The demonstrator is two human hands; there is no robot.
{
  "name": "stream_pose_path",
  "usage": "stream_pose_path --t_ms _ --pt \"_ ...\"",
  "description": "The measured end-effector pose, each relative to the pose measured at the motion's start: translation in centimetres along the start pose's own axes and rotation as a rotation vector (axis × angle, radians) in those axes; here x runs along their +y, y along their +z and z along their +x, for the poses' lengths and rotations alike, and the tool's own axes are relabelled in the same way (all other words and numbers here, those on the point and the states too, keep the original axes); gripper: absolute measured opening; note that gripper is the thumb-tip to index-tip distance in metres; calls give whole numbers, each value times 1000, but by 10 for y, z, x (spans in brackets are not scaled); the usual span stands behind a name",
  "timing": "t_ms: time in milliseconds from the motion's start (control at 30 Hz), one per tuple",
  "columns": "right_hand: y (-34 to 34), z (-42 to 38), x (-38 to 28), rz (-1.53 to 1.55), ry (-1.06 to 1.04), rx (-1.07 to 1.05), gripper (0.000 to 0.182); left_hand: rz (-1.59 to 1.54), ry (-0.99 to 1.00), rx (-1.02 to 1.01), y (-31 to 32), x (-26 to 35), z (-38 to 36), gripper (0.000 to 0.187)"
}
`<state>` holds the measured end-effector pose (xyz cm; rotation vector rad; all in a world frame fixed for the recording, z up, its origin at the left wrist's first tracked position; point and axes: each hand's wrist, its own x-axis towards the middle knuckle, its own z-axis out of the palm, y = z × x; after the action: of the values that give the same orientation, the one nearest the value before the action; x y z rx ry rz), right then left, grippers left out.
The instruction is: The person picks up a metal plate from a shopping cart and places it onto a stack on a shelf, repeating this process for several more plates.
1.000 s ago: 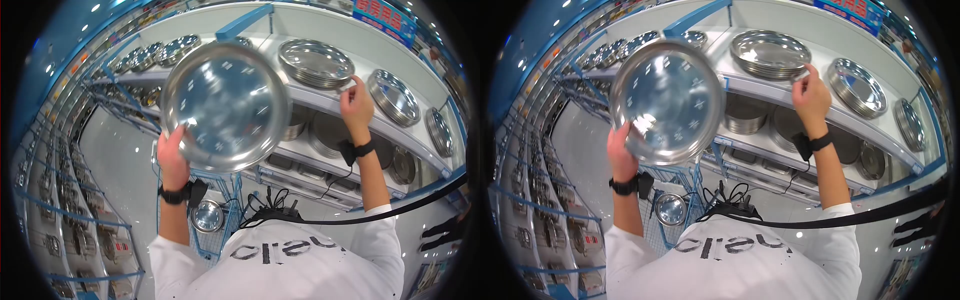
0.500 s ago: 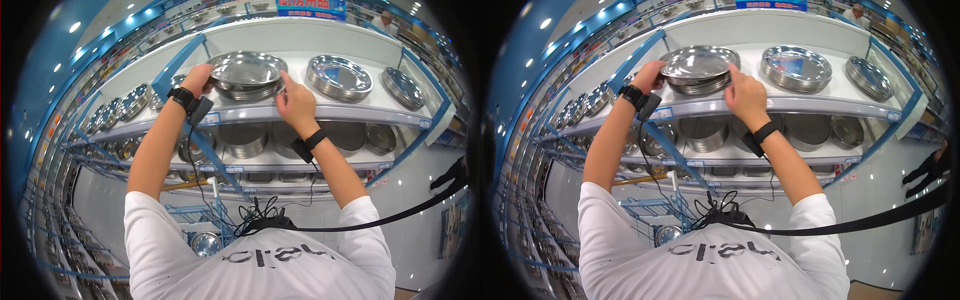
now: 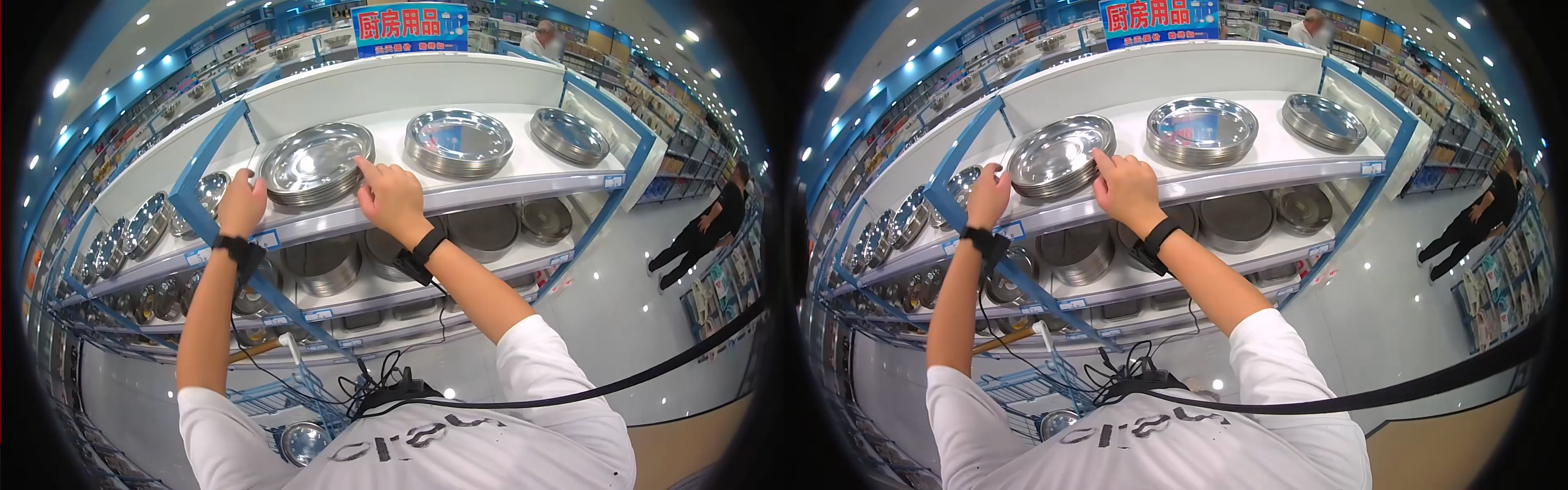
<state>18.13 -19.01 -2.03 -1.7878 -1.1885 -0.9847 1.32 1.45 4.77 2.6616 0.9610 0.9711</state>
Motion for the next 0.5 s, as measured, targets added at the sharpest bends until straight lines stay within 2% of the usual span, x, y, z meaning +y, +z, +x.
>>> stream_pose_path --t_ms 100,167,233,300,400,467,500 --pt "0 0 1 20 -10 -13 41 -451 66 58 -17 -9 -62 27" --pt "-1 0 -1 31 5 -3 43 -818 -92 -75 -33 -23 -117 22" --pt "1 0 -3 52 17 -4 44 -908 -205 -27 -46 -44 -175 19" --pt "3 0 -2 24 62 -42 47 -972 -405 13 -50 -77 -233 17" --pt "6 -1 -1 19 76 -60 49 -954 -548 95 -43 -131 -318 17" --pt "7 -1 -2 18 88 -71 48 -967 -805 221 -37 -166 -374 17" --pt "6 1 -4 25 80 -72 48 -959 -849 249 -32 -188 -399 17"
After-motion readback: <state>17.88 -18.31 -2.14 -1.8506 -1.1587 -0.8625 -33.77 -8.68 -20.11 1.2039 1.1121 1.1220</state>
